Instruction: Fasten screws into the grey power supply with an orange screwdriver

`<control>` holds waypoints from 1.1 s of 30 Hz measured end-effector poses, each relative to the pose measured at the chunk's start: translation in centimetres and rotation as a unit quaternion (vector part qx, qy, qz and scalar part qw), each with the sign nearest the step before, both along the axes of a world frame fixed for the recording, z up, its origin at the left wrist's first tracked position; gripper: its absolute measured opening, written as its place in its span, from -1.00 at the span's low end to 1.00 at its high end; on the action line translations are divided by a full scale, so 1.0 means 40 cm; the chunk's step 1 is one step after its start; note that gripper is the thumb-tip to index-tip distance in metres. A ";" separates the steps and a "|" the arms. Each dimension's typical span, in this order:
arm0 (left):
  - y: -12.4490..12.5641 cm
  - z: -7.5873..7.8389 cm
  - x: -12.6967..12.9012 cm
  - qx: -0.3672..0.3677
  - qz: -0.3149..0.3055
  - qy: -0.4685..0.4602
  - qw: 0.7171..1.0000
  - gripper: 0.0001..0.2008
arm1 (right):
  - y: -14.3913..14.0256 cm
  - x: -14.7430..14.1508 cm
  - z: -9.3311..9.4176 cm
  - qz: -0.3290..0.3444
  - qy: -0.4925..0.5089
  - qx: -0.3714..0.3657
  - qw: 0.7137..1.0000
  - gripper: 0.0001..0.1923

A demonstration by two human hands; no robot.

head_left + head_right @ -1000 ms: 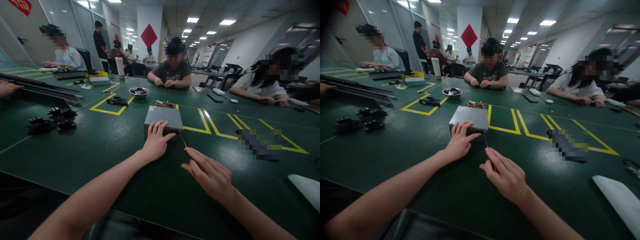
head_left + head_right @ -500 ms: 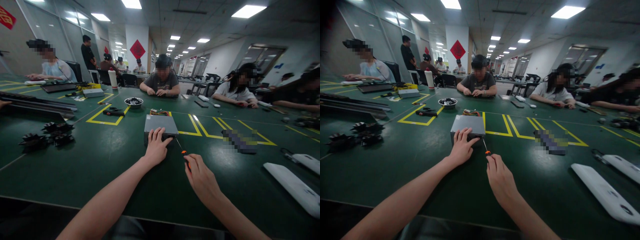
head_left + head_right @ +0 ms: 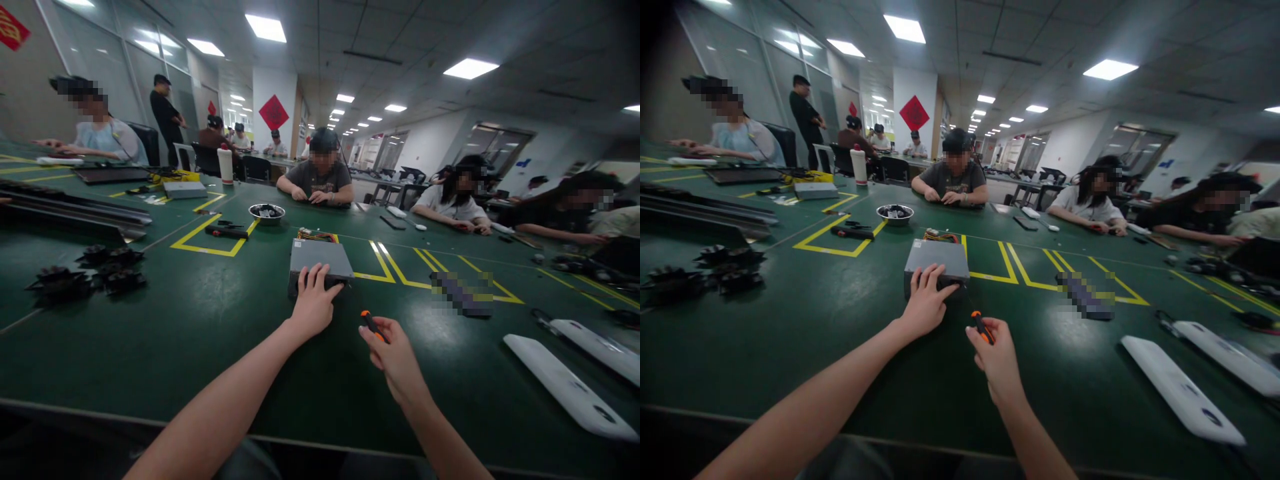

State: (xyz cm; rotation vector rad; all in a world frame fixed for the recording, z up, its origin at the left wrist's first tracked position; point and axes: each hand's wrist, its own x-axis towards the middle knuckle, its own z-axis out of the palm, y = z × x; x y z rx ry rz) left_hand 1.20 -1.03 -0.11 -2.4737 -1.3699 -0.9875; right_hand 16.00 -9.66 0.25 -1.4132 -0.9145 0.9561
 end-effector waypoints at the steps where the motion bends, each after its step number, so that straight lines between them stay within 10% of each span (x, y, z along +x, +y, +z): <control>1: 0.000 0.000 0.001 -0.001 0.000 -0.001 1.000 -0.51 | 0.000 -0.012 0.002 0.002 0.046 -0.018 0.999 -0.64; 8: 0.002 0.000 0.001 0.006 0.007 -0.001 1.000 -0.52 | 0.009 -0.026 0.006 -0.002 0.267 -0.120 0.956 -0.91; 21: 0.003 0.003 0.000 0.004 0.007 0.004 1.000 -0.54 | 0.021 -0.043 0.027 0.022 0.348 -0.117 0.930 -0.95; 27: 0.007 0.001 0.003 -0.005 0.012 0.000 1.000 -0.55 | 0.020 -0.042 0.053 0.046 0.469 -0.179 0.863 -0.83; 33: 0.007 0.000 0.003 -0.003 0.012 0.005 1.000 -0.54 | 0.025 -0.054 0.045 0.030 0.406 -0.170 0.897 -0.84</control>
